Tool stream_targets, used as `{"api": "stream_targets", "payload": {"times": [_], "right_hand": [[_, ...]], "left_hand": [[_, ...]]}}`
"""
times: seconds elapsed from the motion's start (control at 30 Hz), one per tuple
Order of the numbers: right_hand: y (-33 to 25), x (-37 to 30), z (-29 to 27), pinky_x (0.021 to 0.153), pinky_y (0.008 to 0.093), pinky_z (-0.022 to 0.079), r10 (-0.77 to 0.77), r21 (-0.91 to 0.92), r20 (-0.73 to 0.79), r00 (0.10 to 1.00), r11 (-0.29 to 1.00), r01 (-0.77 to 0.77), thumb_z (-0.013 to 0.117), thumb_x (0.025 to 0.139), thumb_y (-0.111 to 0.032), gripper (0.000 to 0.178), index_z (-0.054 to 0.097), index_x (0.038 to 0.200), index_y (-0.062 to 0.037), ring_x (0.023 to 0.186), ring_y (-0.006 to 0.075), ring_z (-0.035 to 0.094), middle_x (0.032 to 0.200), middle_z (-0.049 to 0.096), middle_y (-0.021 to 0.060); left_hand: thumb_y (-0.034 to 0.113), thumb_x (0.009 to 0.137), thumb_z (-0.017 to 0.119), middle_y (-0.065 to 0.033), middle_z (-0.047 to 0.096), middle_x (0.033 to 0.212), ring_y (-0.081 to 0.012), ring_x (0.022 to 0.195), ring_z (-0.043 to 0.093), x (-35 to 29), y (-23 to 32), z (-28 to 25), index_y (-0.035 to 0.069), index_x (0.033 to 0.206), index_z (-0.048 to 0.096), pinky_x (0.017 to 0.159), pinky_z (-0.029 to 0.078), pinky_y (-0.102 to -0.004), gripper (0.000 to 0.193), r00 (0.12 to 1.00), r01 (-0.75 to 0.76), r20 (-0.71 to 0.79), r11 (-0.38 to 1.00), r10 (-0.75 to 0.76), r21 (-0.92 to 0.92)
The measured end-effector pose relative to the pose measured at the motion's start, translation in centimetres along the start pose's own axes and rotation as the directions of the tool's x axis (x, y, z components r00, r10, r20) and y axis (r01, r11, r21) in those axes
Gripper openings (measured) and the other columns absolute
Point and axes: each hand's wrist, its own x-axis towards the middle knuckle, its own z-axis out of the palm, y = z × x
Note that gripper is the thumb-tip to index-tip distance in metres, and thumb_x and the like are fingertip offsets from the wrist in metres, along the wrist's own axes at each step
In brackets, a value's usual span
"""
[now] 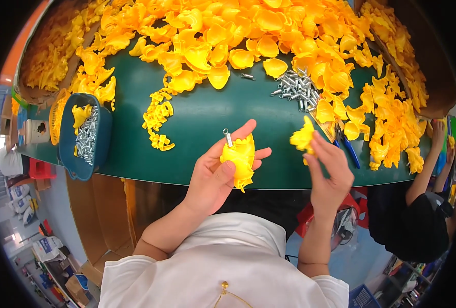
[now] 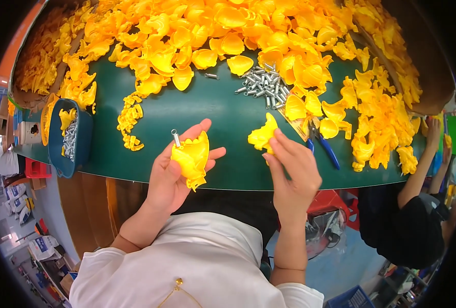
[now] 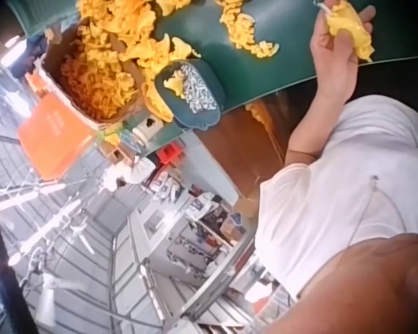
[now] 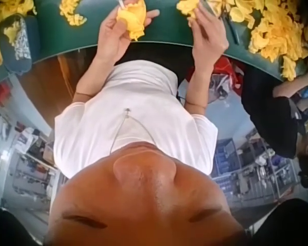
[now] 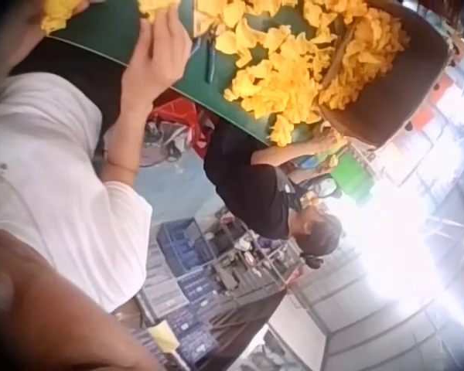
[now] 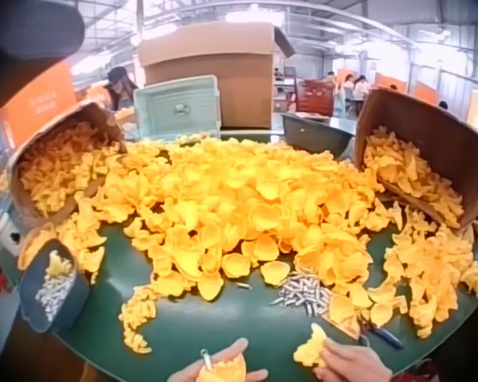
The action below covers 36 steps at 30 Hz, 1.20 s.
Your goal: Assembling small yellow plastic toy parts into duck shapes using hands and pliers at a factory workbench.
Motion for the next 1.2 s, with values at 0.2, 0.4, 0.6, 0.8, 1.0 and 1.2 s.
{"api": "stream_targets", "payload": {"times": [0.2, 0.4, 0.6, 0.8, 1.0, 1.2], "right_hand": [[1.6, -1.2, -1.1, 0.101, 0.0397, 0.038, -0.046, -0.46, -0.026, 0.999, 0.887, 0.029, 0.072, 0.078, -0.007, 0.04, 0.063, 0.117, -0.0038, 0.119, 0.0306, 0.05, 0.128, 0.056, 0.013], [3.9, -2.2, -2.1, 0.106, 0.0443, 0.029, 0.115, -0.741, -0.024, 0.993, 0.664, -0.095, 0.067, 0.086, -0.024, 0.058, 0.045, 0.137, -0.0062, 0.126, 0.0352, 0.036, 0.136, 0.042, 0.0162], [1.9, -2.1, -3.7, 0.093, 0.0409, 0.04, 0.093, -0.475, -0.024, 0.995, 0.875, -0.093, 0.074, 0.077, -0.02, 0.058, 0.054, 0.128, -0.0027, 0.106, 0.0326, 0.051, 0.115, 0.054, 0.0161], [-4.3, -1.5, -2.9, 0.08, 0.033, 0.047, 0.031, 0.06, 0.348, 0.937, 0.997, -0.055, 0.079, 0.059, -0.016, 0.058, 0.064, 0.113, 0.0007, 0.091, 0.0256, 0.058, 0.1, 0.058, 0.0147], [-4.5, -0.9, -3.0, 0.073, 0.0298, 0.048, -0.019, 0.012, 0.368, 0.93, 1.0, 0.016, 0.077, 0.056, -0.006, 0.056, 0.066, 0.11, -0.0002, 0.086, 0.0226, 0.057, 0.097, 0.057, 0.0126], [-4.3, -0.9, -3.0, 0.064, 0.0257, 0.045, -0.005, 0.076, 0.39, 0.921, 0.997, -0.027, 0.077, 0.057, -0.007, 0.051, 0.067, 0.107, -0.0021, 0.079, 0.018, 0.056, 0.094, 0.058, 0.0108]], "left_hand": [[0.047, 0.087, 0.064, -0.0163, 0.03, 0.15, -0.031, 0.114, 0.057, 0.4, -0.4, 0.4, -0.004, 0.142, 0.03, 0.086, 0.054, -0.0319, 0.083, 0.998, 0.007, 0.068, 0.999, -0.003, -0.05], [0.046, 0.093, 0.052, -0.0184, 0.033, 0.148, -0.0255, 0.107, 0.057, 1.1, -0.8, 0.2, -0.006, 0.14, 0.031, 0.074, 0.053, -0.0278, 0.073, 0.992, 0.074, 0.108, 0.989, -0.061, -0.129], [0.054, 0.092, 0.049, -0.0188, 0.029, 0.15, -0.0267, 0.112, 0.055, 1.7, -1.2, 1.5, -0.006, 0.141, 0.03, 0.079, 0.052, -0.0283, 0.079, 0.985, 0.053, 0.164, 0.998, -0.045, -0.041], [0.058, 0.092, 0.046, -0.0198, 0.027, 0.151, -0.0265, 0.112, 0.056, 1.4, -0.9, 1.4, -0.003, 0.141, 0.034, 0.082, 0.05, -0.0295, 0.08, 0.972, -0.032, 0.236, 0.991, 0.002, 0.126], [0.06, 0.092, 0.045, -0.0214, 0.027, 0.15, -0.0258, 0.112, 0.057, 1.2, -0.4, 1.1, 0.001, 0.138, 0.041, 0.085, 0.046, -0.0298, 0.076, 0.956, -0.094, 0.293, 0.97, 0.025, 0.226], [0.062, 0.09, 0.045, -0.0228, 0.029, 0.149, -0.0256, 0.11, 0.058, 1.3, 0.1, 0.6, 0.001, 0.137, 0.043, 0.083, 0.046, -0.0291, 0.077, 0.951, -0.119, 0.308, 0.942, 0.018, 0.313]]}}
